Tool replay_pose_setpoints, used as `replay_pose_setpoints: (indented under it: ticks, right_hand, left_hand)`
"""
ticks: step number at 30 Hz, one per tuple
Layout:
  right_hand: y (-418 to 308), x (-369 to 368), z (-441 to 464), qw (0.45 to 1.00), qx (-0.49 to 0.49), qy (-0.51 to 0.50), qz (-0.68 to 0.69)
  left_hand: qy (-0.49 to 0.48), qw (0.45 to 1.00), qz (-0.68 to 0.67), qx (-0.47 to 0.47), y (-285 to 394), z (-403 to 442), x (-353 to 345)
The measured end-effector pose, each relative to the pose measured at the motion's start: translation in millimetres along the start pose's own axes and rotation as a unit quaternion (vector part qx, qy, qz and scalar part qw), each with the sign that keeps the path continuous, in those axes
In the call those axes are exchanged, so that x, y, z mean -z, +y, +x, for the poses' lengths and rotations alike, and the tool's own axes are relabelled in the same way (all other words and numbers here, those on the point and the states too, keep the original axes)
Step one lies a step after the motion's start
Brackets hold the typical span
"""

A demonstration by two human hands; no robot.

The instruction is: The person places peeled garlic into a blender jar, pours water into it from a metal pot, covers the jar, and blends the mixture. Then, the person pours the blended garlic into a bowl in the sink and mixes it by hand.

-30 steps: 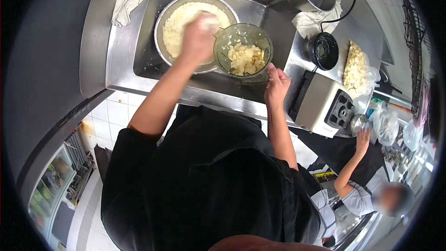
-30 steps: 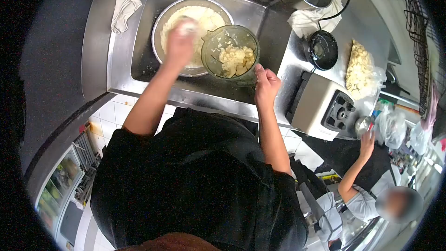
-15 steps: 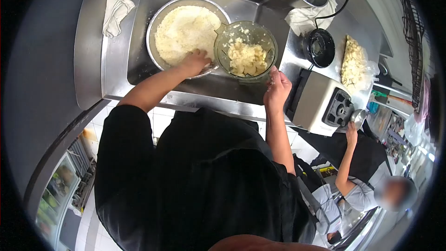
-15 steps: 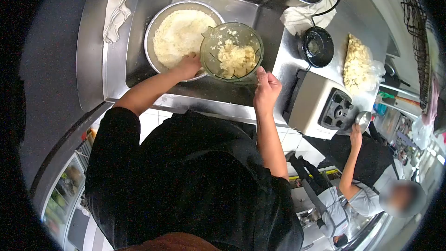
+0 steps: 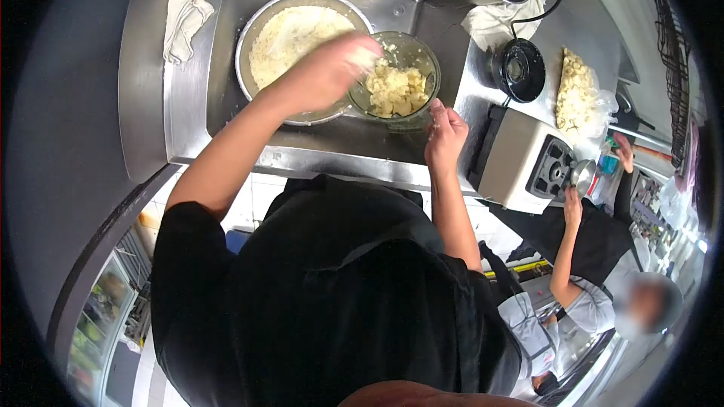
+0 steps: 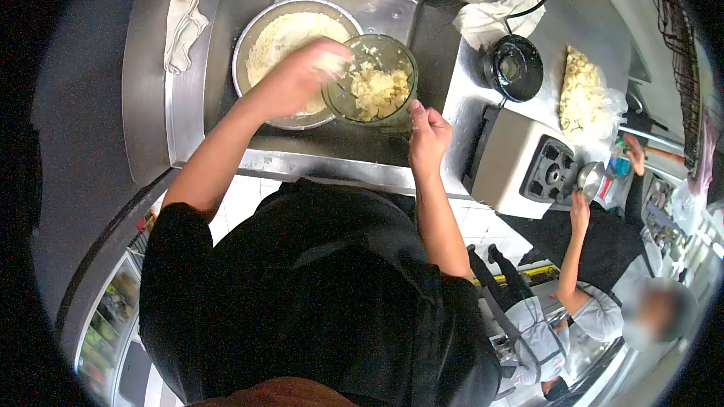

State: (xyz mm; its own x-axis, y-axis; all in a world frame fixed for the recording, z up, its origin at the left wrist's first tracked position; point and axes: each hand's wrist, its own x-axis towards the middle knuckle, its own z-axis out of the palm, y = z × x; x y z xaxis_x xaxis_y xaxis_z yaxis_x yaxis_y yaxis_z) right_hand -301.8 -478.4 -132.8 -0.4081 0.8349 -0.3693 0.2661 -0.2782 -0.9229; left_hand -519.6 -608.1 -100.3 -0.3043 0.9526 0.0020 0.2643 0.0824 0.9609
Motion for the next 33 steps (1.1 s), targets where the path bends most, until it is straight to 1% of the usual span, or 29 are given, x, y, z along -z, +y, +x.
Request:
replay_pose_setpoints:
  ticks: [1, 2, 3, 4, 5, 6, 8, 10, 11, 12, 13, 14, 15, 16, 18, 19, 20, 21, 22, 23, 24, 25, 27, 28, 30, 31, 33]
  right_hand:
    - [-1.0, -0.7, -2.4, 1.0, -0.003, -0.002, -0.001]
    - [0.4, 3.3, -4.2, 1.0, -0.001, -0.005, -0.004]
    - [2.8, 9.0, -2.9, 1.0, 0.003, -0.017, -0.004]
    - [4.9, 13.2, -2.9, 1.0, 0.006, -0.027, -0.003]
    - [6.4, 16.6, -6.3, 1.0, 0.005, -0.025, -0.002]
    - [7.4, 19.3, -8.7, 1.0, 0.003, -0.02, 0.017]
    - [5.6, 22.2, -10.8, 0.999, 0.002, -0.016, 0.038]
    - [0.7, 22.0, -13.4, 0.999, 0.002, 0.002, 0.045]
    - [0.2, 20.4, -12.4, 0.999, 0.004, 0.003, 0.045]
    - [0.1, 18.7, -11.2, 0.998, 0.009, 0.011, 0.066]
    - [0.1, 19.4, -13.5, 0.996, 0.011, 0.02, 0.083]
    - [-1.4, 18.8, -16.1, 0.997, 0.01, 0.022, 0.079]
    - [-4.3, 15.3, -15.3, 0.997, 0.018, 0.022, 0.076]
    - [-6.5, 14.0, -14.5, 0.997, 0.024, 0.023, 0.073]
    - [-1.4, 19.5, -11.8, 0.998, 0.024, 0.017, 0.064]
    - [-0.5, 22.2, -11.8, 0.998, 0.021, 0.01, 0.058]
    - [-0.9, 23.7, -10.9, 0.998, 0.021, 0.009, 0.057]
    - [-1.3, 24.0, -11.5, 0.997, 0.024, 0.017, 0.065]
    - [-1.2, 23.1, -11.3, 0.997, 0.027, 0.026, 0.074]
    - [-0.8, 21.9, -11.1, 0.996, 0.025, 0.027, 0.075]
    - [-0.8, 21.5, -12.2, 0.997, 0.017, 0.03, 0.074]
    - [-1.1, 20.9, -12.9, 0.997, 0.009, 0.032, 0.072]
    - [-1.4, 18.3, -13.5, 0.997, 0.014, 0.027, 0.064]
    - [-0.7, 17.5, -14.5, 0.997, 0.011, 0.029, 0.068]
    - [0.8, 15.4, -14.3, 0.997, 0.011, 0.04, 0.061]
    - [0.1, 16.0, -14.8, 0.997, 0.013, 0.04, 0.059]
    - [0.0, 17.1, -17.2, 0.996, 0.008, 0.025, 0.091]
  left_hand:
    - [0.003, 1.0, -0.001, 0.0, 10.8, 3.4, -4.9]
    - [0.009, 0.991, 0.117, -0.071, 19.6, 6.6, -9.9]
    - [0.017, 0.961, 0.236, -0.14, 25.8, 9.8, -9.1]
    - [0.019, 0.961, 0.237, -0.141, 29.7, 12.3, -2.1]
    - [0.104, 0.986, 0.124, -0.051, 30.7, 14.3, 6.5]
    - [0.185, 0.982, 0.009, 0.041, 26.7, 16.8, 14.9]
    - [0.255, 0.954, 0.122, 0.105, -34.3, 17.1, 20.6]
    - [0.202, 0.959, 0.146, 0.137, -118.5, 6.0, -9.7]
    - [0.045, 0.965, 0.234, 0.11, -124.9, 0.5, -21.4]
    - [-0.113, 0.939, 0.315, 0.078, -131.9, -4.2, -34.3]
    - [-0.089, 0.936, 0.337, 0.055, -170.9, -20.7, -61.6]
    - [-0.106, 0.889, 0.445, 0.033, -173.9, -33.3, -73.4]
    - [-0.117, 0.827, 0.55, 0.009, -172.1, -39.8, -78.4]
    - [-0.115, 0.829, 0.548, 0.008, -173.6, -38.1, -74.1]
    - [-0.201, 0.844, 0.497, -0.007, -176.9, -34.2, -63.7]
    - [-0.202, 0.845, 0.495, -0.008, -180.6, -31.3, -61.5]
    - [-0.21, 0.884, 0.414, 0.061, -185.9, -25.4, -56.3]
    - [-0.216, 0.91, 0.328, 0.13, -190.7, -21.0, -51.0]
    - [-0.217, 0.91, 0.329, 0.131, -196.5, -17.1, -47.0]
    - [-0.112, 0.93, 0.337, 0.093, -201.9, -14.6, -44.8]
    - [-0.007, 0.939, 0.339, 0.054, -206.0, -15.6, -44.8]
    - [-0.007, 0.94, 0.338, 0.055, -200.3, -11.3, -44.4]
    - [0.026, 0.926, 0.373, 0.06, -181.7, 5.6, -43.4]
    - [0.03, 0.926, 0.372, 0.059, -186.8, 8.1, -46.3]
    - [-0.015, 0.915, 0.394, 0.088, -203.1, 16.3, -54.5]
    - [-0.013, 0.915, 0.393, 0.086, -204.2, 19.1, -54.4]
    - [-0.049, 0.936, 0.324, 0.132, -207.3, 23.6, -53.5]
